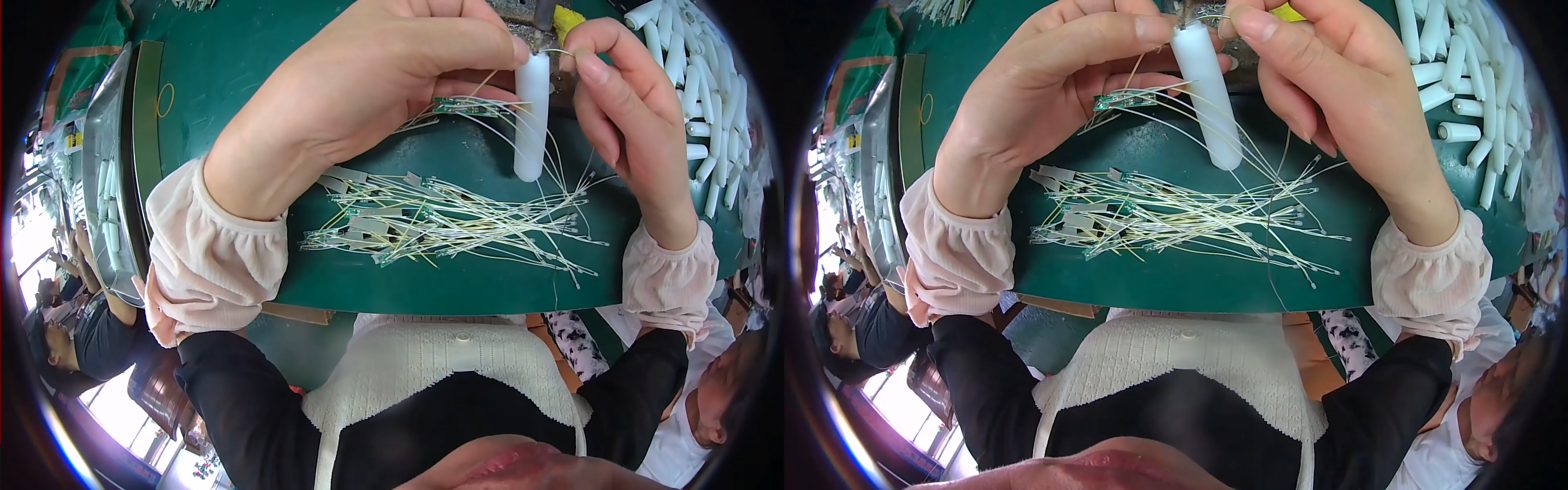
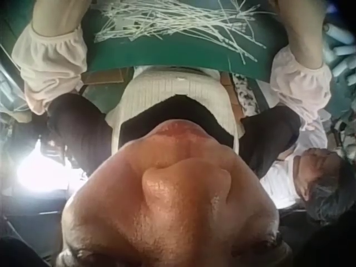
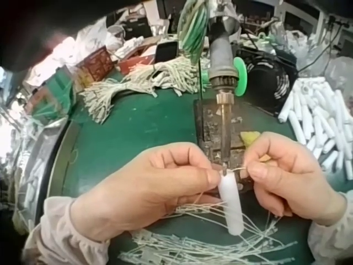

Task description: Assembling small components by threading wires through plastic housings and soldering them at a factory workbench.

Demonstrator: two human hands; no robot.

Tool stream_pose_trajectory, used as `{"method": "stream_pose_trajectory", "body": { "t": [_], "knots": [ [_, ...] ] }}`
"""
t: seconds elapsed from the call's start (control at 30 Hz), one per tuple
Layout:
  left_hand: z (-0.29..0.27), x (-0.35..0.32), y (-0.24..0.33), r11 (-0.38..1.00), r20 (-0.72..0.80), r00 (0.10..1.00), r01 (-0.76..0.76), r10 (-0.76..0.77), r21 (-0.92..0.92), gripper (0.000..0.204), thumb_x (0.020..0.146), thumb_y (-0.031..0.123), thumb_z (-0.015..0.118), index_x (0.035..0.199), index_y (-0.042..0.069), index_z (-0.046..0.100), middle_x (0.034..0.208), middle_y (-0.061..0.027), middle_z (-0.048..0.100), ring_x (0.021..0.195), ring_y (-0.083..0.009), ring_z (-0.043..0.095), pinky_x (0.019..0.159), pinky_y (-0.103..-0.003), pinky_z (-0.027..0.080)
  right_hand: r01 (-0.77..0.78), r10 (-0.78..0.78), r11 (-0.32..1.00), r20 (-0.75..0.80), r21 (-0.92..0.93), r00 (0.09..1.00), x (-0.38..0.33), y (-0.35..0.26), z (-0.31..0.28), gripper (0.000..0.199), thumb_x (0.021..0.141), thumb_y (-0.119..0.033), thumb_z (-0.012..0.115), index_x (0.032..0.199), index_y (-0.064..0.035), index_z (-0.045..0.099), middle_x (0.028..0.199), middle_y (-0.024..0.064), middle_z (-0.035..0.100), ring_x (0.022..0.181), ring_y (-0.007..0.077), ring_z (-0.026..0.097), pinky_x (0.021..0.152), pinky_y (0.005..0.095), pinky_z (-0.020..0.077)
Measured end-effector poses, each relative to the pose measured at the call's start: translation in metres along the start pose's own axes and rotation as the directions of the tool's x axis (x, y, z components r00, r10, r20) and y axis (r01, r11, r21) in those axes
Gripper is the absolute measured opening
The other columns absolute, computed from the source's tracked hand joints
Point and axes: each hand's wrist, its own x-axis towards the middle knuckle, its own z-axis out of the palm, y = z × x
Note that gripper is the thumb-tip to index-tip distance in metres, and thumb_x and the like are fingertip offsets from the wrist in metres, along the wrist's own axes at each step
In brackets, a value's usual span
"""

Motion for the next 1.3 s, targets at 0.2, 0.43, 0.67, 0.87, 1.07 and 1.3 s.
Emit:
{"method": "stream_pose_trajectory", "body": {
  "t": [0.2,0.43,0.67,0.87,1.07,1.3],
  "knots": [
    [0.006,0.002,0.002,1.0,-0.025,1.0,0.007,-0.007,0.011,0.009,0.089,0.005,0.061,0.092,-0.002,0.057,0.084,-0.0068,0.062,0.073,-0.009,0.059,0.073,-0.02,0.052,0.01,-0.01,1.0,-0.043,0.015,0.999,0.001,0.0,-0.004,0.016,0.099,-0.02,0.042,0.102,-0.0053,0.048,0.053,-0.007,0.037,0.04,-0.0006,0.025,0.038,0.0167,0.0162],
    [0.011,-0.002,-0.003,0.959,0.04,0.993,-0.118,0.112,0.257,0.006,0.091,0.007,0.057,0.091,0.002,0.059,0.096,-0.0094,0.065,0.089,-0.0132,0.064,0.081,-0.025,0.054,-0.015,0.015,0.999,-0.014,0.046,1.0,-0.001,-0.006,-0.001,0.015,0.095,-0.017,0.051,0.103,-0.0047,0.047,0.054,-0.0086,0.038,0.04,-0.0005,0.027,0.039,0.0166,0.0159],
    [0.02,-0.015,-0.008,0.931,0.019,0.999,-0.039,0.035,0.362,0.003,0.088,0.002,0.06,0.088,0.002,0.057,0.098,-0.0092,0.065,0.086,-0.0125,0.063,0.081,-0.026,0.053,-0.088,0.093,0.995,0.134,-0.046,0.987,-0.009,-0.01,0.001,0.034,0.079,0.001,0.067,0.111,-0.0015,0.055,0.058,-0.0106,0.037,0.051,-0.0018,0.029,0.049,0.0169,0.0203],
    [0.024,-0.02,-0.01,0.897,0.033,0.998,-0.068,0.06,0.437,0.003,0.087,0.0,0.06,0.086,0.001,0.057,0.097,-0.0078,0.064,0.084,-0.0093,0.061,0.079,-0.022,0.05,-0.022,0.053,0.983,0.169,-0.18,0.984,-0.009,-0.014,0.0,0.032,0.074,0.002,0.071,0.104,-0.0009,0.06,0.058,-0.0093,0.04,0.051,-0.0007,0.029,0.049,0.0178,0.0217],
    [0.026,-0.023,-0.009,0.894,0.037,0.997,-0.071,0.062,0.442,0.007,0.086,-0.001,0.062,0.085,0.001,0.056,0.099,-0.0064,0.063,0.086,-0.008,0.06,0.078,-0.021,0.048,-0.037,0.061,0.989,0.169,-0.143,0.984,-0.009,-0.012,0.001,0.033,0.073,0.001,0.072,0.104,-0.0001,0.06,0.058,-0.0088,0.04,0.051,-0.0004,0.029,0.049,0.018,0.0222],
    [0.02,-0.036,0.004,0.557,0.15,0.952,-0.28,0.268,0.782,0.023,0.079,0.002,0.07,0.1,0.0,0.059,0.099,-0.0077,0.063,0.092,-0.014,0.061,0.082,-0.028,0.049,-0.046,0.068,0.987,0.148,-0.151,0.987,-0.011,-0.013,0.001,0.034,0.073,0.002,0.072,0.104,0.0003,0.06,0.059,-0.0089,0.039,0.051,-0.0005,0.029,0.049,0.0175,0.0222]
  ]
}}
